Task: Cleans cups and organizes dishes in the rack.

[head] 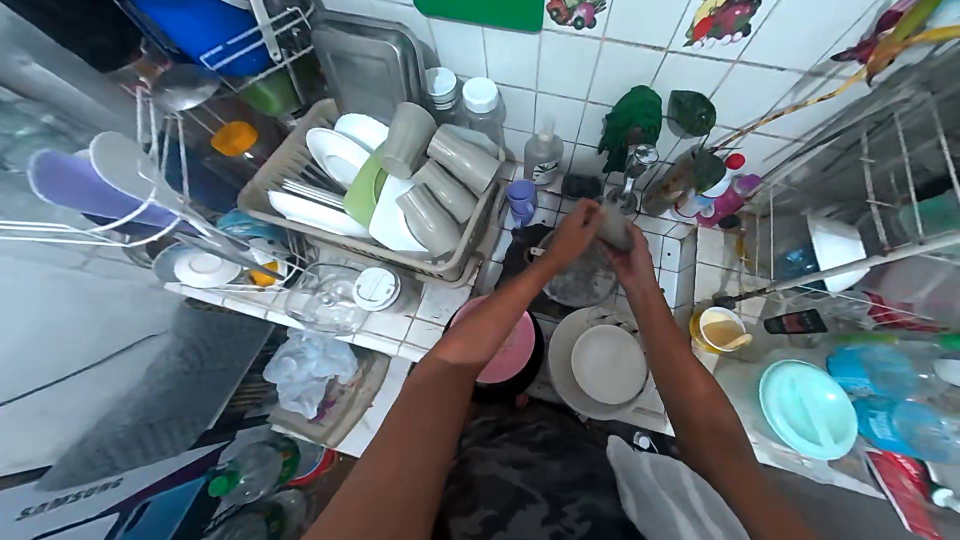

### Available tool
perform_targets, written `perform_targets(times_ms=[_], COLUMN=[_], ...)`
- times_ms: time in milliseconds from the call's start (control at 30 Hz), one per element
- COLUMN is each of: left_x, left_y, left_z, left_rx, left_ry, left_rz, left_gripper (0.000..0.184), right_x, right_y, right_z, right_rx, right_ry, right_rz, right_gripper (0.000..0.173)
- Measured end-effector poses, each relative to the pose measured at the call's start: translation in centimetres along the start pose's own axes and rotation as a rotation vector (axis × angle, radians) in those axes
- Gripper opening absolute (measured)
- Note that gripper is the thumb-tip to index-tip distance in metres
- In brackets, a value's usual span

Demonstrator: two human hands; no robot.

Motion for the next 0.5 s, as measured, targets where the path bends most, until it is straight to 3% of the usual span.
perform_targets(times_ms=[100, 167, 233, 367, 433, 500], left_x=[0.3, 0.1, -0.1, 1.2, 1.1, -0.2], left_y=[-0.1, 0.0, -0.7, -3.0, -3.5, -2.7], left_z=[2.4, 3.6, 4.3, 4.3, 4.0, 3.6], left_rx=[-0.260, -0.245, -0.128, 0.170, 0.208, 0.173], left_ry=[0.015, 0.127, 0.290, 0.562, 0.505, 0.349], left_rz=[-0.116, -0.119, 0.010, 0.481, 0.622, 0.455], left_gripper=[0.052, 0.041, 0.030, 0.026, 0.027, 0.036], right_x=[-1.6, -2.8, -3.5, -2.6, -1.4, -0.6], right_y=[1.2, 2.4, 2.8, 2.6, 3.0, 3.5], right_z=[-1.5, -2.2, -1.4, -0.2, 0.5, 1.3], right_rx=[-0.294, -0.470, -0.469, -0.339, -0.342, -0.325], right_ry=[0.154, 0.290, 0.380, 0.440, 0.502, 0.489], right_rz=[-0.358, -0.632, -0.727, -0.806, -0.937, -0.994], right_gripper=[0.063, 0.057, 0.061, 0.095, 0.092, 0.088])
Point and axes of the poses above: each hand's wrist, its own z-axis towards the middle knuckle, its own x-axis out of the palm, y = z × x, the point moved 2 cm from there along z, towards the middle knuckle, and after that the axes turned 8 degrees about -x, right-handed, at the moved point
